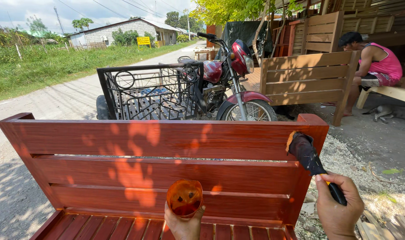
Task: The person pours reddish-brown wood stain from a bottle into a small container, then uses a brush to apply the stain to the slats of a wooden bench. The person repeatedly dips the brush into the container and paints the bench surface.
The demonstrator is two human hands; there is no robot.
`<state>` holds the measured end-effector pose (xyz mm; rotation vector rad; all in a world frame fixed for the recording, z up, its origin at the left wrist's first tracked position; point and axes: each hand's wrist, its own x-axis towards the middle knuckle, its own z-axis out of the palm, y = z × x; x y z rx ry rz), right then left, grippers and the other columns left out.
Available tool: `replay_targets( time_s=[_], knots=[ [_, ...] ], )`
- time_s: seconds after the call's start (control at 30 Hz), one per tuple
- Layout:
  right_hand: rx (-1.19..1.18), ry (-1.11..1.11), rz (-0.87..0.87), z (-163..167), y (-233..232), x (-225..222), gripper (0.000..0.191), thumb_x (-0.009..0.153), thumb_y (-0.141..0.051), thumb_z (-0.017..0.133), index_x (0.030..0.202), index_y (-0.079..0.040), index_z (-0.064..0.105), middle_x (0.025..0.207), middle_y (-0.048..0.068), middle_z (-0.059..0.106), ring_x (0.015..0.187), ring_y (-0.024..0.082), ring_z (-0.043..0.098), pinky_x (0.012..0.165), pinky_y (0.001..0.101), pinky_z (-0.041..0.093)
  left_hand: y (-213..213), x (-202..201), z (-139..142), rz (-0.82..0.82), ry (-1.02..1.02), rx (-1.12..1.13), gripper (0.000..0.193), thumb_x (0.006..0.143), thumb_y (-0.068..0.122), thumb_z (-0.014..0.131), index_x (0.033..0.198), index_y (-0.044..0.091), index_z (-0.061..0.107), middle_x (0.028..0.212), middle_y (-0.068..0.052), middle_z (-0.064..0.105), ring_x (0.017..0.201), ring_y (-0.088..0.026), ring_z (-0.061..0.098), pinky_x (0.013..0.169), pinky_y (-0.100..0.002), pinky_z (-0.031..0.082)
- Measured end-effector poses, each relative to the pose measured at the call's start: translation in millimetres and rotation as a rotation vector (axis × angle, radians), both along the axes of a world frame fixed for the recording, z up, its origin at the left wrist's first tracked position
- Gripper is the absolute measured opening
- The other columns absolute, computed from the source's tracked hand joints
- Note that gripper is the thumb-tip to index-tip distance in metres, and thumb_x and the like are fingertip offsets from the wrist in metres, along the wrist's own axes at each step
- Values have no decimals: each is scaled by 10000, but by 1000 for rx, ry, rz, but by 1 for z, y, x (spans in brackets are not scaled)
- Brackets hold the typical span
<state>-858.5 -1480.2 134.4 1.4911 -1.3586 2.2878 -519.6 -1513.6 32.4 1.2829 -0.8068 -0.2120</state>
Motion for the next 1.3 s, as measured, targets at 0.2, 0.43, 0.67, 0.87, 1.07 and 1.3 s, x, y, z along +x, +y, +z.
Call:
replay_targets(
  time_s=[0.2, 0.43, 0.67, 0.87, 1.07, 1.3],
  knots=[
    [32, 109, -215, 2, -1, 61, 193, 952, -36, 755, 1041, -66, 586, 1127, 102, 614, 929, 164, 640, 806, 263, 536, 5, 15, 7, -155, 197, 8, 1044, 468, -10, 928, 1396, 36, 452, 1333, -174, 578, 1161, -288, 682, 888, -446, 643],
    [93, 232, -21, 12, -11, 198, 223, 807, -104, 801, 922, -96, 610, 1005, 81, 605, 853, 211, 669, 595, 296, 561, 1, 65, -21, 80, 3, 59, 1145, 381, 46, 1022, 1384, -17, 473, 1290, -233, 582, 1145, -362, 650, 973, -479, 570],
    [91, 329, 347, 18, -7, 287, 230, 780, -5, 774, 906, -112, 614, 990, 101, 611, 835, 246, 712, 585, 306, 605, 7, 110, -41, 63, -83, 35, 1118, 403, 83, 1013, 1375, -16, 469, 1255, -206, 621, 1130, -321, 675, 952, -443, 597],
    [-30, 437, 550, 25, -20, 276, 256, 798, 42, 766, 937, -99, 604, 962, 102, 677, 842, 269, 711, 707, 330, 590, 1, 109, -40, 82, 111, 24, 1119, 406, 37, 976, 1407, 17, 477, 1294, -188, 626, 1129, -288, 687, 953, -439, 612],
    [-12, 325, 463, 21, -26, 175, 176, 825, 6, 765, 895, -82, 631, 949, 63, 717, 873, 160, 722, 785, 259, 582, -9, 75, -43, 77, 130, -29, 1204, 409, 82, 983, 1460, 52, 398, 1384, -190, 463, 1220, -335, 604, 1011, -440, 576],
    [157, 203, 221, 0, -12, 72, 128, 852, -13, 770, 920, -58, 672, 1052, 70, 747, 903, 101, 702, 782, 238, 559, 1, 40, -44, 130, 50, 95, 1237, 405, 99, 1030, 1464, 46, 392, 1351, -195, 415, 1236, -355, 540, 1037, -464, 536]
  ],
)
